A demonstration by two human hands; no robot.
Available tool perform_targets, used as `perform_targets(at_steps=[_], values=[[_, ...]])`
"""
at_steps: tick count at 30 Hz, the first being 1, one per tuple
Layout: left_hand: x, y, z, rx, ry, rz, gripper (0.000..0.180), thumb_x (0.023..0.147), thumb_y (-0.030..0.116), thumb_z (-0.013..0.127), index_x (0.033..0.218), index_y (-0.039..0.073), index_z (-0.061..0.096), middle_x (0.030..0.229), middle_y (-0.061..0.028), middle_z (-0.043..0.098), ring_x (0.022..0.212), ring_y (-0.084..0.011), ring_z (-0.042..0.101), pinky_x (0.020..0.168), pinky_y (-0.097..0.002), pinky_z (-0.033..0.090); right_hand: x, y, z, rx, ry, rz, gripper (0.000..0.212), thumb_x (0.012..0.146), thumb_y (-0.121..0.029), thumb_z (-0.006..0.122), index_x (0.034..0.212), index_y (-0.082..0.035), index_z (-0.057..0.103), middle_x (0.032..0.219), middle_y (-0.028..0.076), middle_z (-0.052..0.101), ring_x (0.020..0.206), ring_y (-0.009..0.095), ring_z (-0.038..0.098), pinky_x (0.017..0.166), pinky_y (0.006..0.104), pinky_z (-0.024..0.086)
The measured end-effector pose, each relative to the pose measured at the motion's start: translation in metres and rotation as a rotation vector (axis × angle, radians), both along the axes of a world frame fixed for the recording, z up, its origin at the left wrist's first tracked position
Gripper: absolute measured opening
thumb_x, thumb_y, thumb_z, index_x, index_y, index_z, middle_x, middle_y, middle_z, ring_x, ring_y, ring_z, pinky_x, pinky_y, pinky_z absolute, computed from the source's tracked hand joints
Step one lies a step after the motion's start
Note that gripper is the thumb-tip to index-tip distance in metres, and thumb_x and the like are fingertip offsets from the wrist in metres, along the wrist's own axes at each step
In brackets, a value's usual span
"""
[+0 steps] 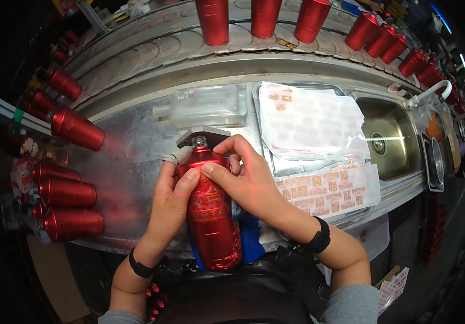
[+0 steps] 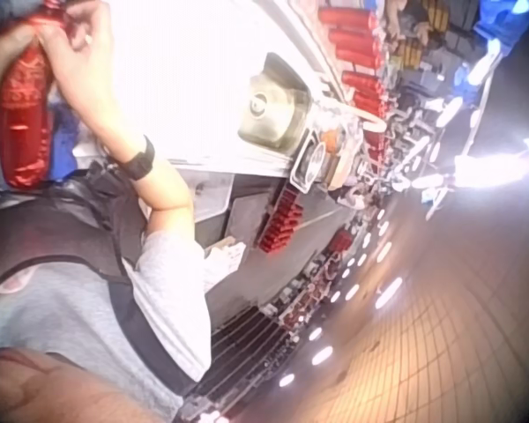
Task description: Applying labels and wiping down red metal bottles on an assembly line.
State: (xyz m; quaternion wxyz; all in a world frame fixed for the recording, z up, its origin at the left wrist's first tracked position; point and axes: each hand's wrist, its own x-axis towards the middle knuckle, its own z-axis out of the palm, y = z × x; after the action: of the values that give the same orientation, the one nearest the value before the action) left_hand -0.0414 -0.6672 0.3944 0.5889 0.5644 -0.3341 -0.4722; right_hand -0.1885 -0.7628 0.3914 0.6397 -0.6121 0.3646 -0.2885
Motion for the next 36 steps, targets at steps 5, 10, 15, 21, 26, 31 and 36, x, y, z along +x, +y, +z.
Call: perform_targets(at_steps=[5,10,15,21,26,31,36], values=[[-0.001,0.003,-0.002,-0.025,0.042,0.016,0.047,0.1,0.018,0.059,0.14,-0.001,0.042,0.129,-0.0118,0.056,0.116,-0.0155,0.054,0.1,-0.0302,0.045,0.006,0.0,0.0,-0.072,0.104,-0.016,0.033,0.086,-0.026,0.075,0.102,-0.003,0.058,0.072,-0.004,0.041,0.069,0.005,0.038,0.059,0.0226,0.034],[0.001,0.002,-0.002,0.014,0.087,0.005,0.045,0.102,0.018,0.055,0.141,-0.001,0.041,0.131,-0.0119,0.054,0.118,-0.0154,0.052,0.102,-0.0301,0.043,0.005,-0.002,-0.002,0.084,-0.101,-0.033,0.033,0.088,-0.028,0.073,0.103,-0.003,0.057,0.073,-0.004,0.043,0.069,0.005,0.039,0.06,0.0228,0.035],[0.001,0.005,0.005,-0.008,0.096,-0.011,0.049,0.101,0.018,0.058,0.142,0.0,0.04,0.132,-0.0124,0.054,0.119,-0.0162,0.053,0.101,-0.0309,0.044,-0.004,-0.001,0.003,0.001,0.011,0.055,0.039,0.084,-0.028,0.077,0.107,-0.003,0.057,0.076,-0.003,0.045,0.07,0.006,0.04,0.062,0.0232,0.037],[0.001,0.004,0.002,-0.01,0.055,-0.025,0.051,0.1,0.02,0.06,0.142,0.0,0.039,0.132,-0.0132,0.054,0.12,-0.0171,0.053,0.1,-0.0313,0.045,-0.003,-0.001,0.002,-0.133,0.08,0.068,0.048,0.077,-0.032,0.082,0.108,-0.004,0.057,0.077,-0.002,0.045,0.071,0.007,0.04,0.06,0.0243,0.037],[0.002,0.003,-0.007,-0.033,-0.041,-0.021,0.048,0.101,0.022,0.057,0.141,-0.001,0.041,0.131,-0.0135,0.054,0.119,-0.0172,0.053,0.101,-0.0309,0.044,0.003,-0.006,0.007,-0.135,0.178,0.014,0.046,0.077,-0.037,0.082,0.098,-0.004,0.058,0.068,-0.002,0.044,0.061,0.007,0.037,0.054,0.0259,0.033],[0.002,0.005,-0.007,-0.013,0.009,0.028,0.047,0.102,0.022,0.054,0.141,-0.001,0.041,0.13,-0.0135,0.054,0.117,-0.0163,0.053,0.101,-0.0307,0.043,0.011,-0.005,0.014,-0.143,0.232,-0.008,0.043,0.08,-0.038,0.079,0.094,-0.003,0.058,0.067,-0.001,0.047,0.061,0.006,0.037,0.053,0.0259,0.033],[0.002,0.005,0.004,-0.01,0.049,-0.043,0.055,0.099,0.019,0.059,0.145,0.0,0.036,0.134,-0.0132,0.052,0.12,-0.0173,0.053,0.102,-0.032,0.044,0.002,-0.01,-0.01,-0.032,-0.072,-0.013,0.03,0.09,-0.03,0.07,0.099,-0.002,0.061,0.073,-0.001,0.052,0.065,0.004,0.042,0.057,0.0233,0.037]])
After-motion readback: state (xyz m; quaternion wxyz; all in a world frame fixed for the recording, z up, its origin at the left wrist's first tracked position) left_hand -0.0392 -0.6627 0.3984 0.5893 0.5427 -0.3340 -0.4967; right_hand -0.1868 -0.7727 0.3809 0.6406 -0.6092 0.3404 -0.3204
